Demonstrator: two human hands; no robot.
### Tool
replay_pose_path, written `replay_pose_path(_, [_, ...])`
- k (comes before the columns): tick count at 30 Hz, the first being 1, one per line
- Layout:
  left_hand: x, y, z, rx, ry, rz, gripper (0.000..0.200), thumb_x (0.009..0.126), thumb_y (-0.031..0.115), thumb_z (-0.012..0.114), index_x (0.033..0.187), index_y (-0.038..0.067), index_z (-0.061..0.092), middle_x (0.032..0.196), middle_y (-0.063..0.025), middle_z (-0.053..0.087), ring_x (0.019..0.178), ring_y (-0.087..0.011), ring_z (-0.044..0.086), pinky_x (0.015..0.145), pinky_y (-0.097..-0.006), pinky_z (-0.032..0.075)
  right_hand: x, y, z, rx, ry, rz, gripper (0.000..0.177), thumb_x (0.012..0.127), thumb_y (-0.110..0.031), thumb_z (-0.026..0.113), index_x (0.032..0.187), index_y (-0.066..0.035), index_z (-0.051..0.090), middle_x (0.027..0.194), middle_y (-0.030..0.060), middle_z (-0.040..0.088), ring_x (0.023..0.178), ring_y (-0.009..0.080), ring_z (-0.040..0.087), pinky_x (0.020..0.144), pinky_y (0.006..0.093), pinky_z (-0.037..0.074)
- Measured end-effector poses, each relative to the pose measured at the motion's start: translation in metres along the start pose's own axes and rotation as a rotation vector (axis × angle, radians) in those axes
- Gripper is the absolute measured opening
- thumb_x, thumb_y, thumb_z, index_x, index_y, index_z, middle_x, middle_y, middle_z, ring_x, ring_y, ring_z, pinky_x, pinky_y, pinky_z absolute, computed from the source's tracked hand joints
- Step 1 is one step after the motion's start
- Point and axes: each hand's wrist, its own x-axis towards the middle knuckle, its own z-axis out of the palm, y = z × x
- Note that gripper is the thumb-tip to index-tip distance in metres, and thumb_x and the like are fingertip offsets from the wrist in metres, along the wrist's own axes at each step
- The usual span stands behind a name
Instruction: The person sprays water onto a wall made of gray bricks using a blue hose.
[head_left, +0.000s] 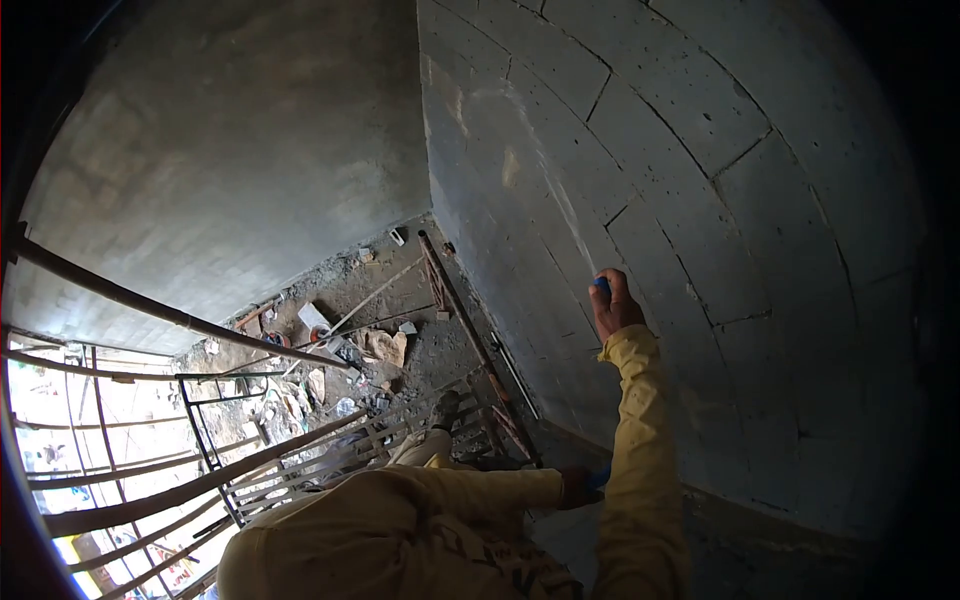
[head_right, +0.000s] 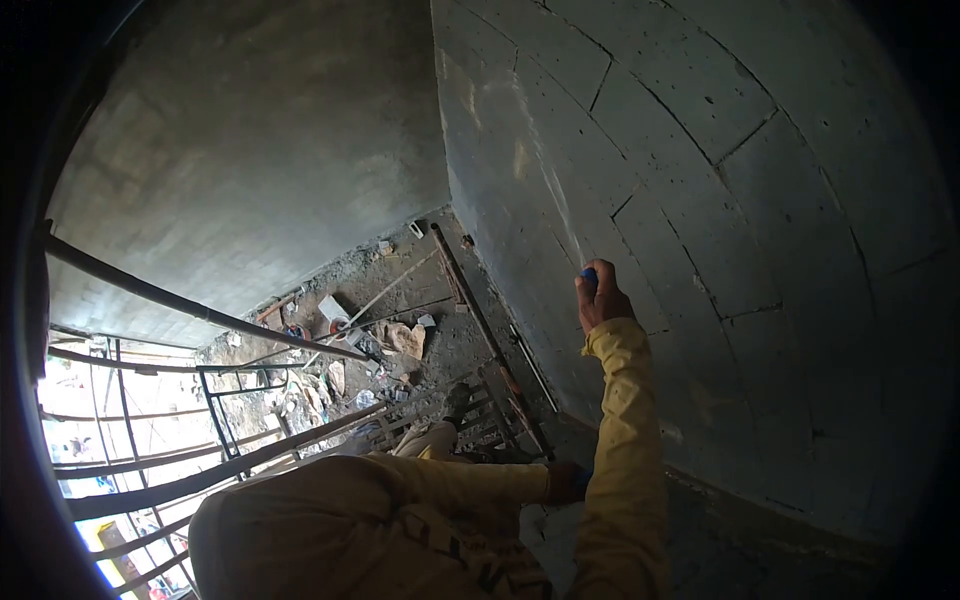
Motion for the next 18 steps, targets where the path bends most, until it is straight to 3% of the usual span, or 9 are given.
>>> replay_pose_path(3, [-0.013,0.010,-0.001,-0.010,-0.020,0.076,0.037,0.083,0.041,0.057,0.098,0.007,0.062,0.091,-0.0194,0.064,0.091,-0.0330,0.062,0.078,-0.0406,0.047,0.006,0.036,0.021,-0.057,0.030,0.004,0.035,0.089,-0.040,0.048,0.117,-0.020,0.041,0.108,0.0168,0.060,0.096,0.0422,0.058,0.079,0.0479,0.046])
replay_pose_path(8, [-0.024,0.027,-0.006,0.017,-0.097,-0.031,0.037,0.082,0.039,0.058,0.097,0.005,0.062,0.092,-0.0195,0.064,0.092,-0.0313,0.062,0.078,-0.0404,0.047,0.000,0.064,0.018,-0.095,0.005,0.068,0.037,0.088,-0.039,0.050,0.118,-0.019,0.040,0.109,0.0176,0.060,0.096,0.0427,0.058,0.080,0.0484,0.046])
replay_pose_path(12, [-0.027,0.034,-0.011,0.004,-0.176,-0.048,0.039,0.082,0.041,0.058,0.098,0.005,0.062,0.092,-0.0192,0.065,0.091,-0.0313,0.062,0.078,-0.0399,0.048,-0.004,0.072,0.014,-0.047,0.011,0.010,0.036,0.088,-0.038,0.050,0.118,-0.019,0.041,0.108,0.0181,0.060,0.096,0.0432,0.058,0.081,0.0487,0.047])
replay_pose_path(15, [-0.024,0.024,0.001,-0.035,-0.076,0.000,0.037,0.079,0.037,0.060,0.091,0.002,0.065,0.085,-0.0179,0.065,0.085,-0.0327,0.063,0.076,-0.0414,0.047,-0.007,0.066,0.016,0.005,0.038,-0.004,0.035,0.088,-0.038,0.051,0.116,-0.019,0.041,0.106,0.0186,0.061,0.094,0.0433,0.058,0.080,0.0488,0.047])
replay_pose_path(18, [-0.014,0.013,0.008,-0.029,-0.120,0.035,0.039,0.081,0.037,0.058,0.097,0.002,0.063,0.090,-0.0199,0.064,0.090,-0.0336,0.062,0.079,-0.0418,0.047,-0.011,0.053,0.015,0.070,0.020,-0.018,0.033,0.088,-0.037,0.050,0.115,-0.020,0.041,0.104,0.0189,0.061,0.093,0.0435,0.058,0.078,0.0493,0.046])
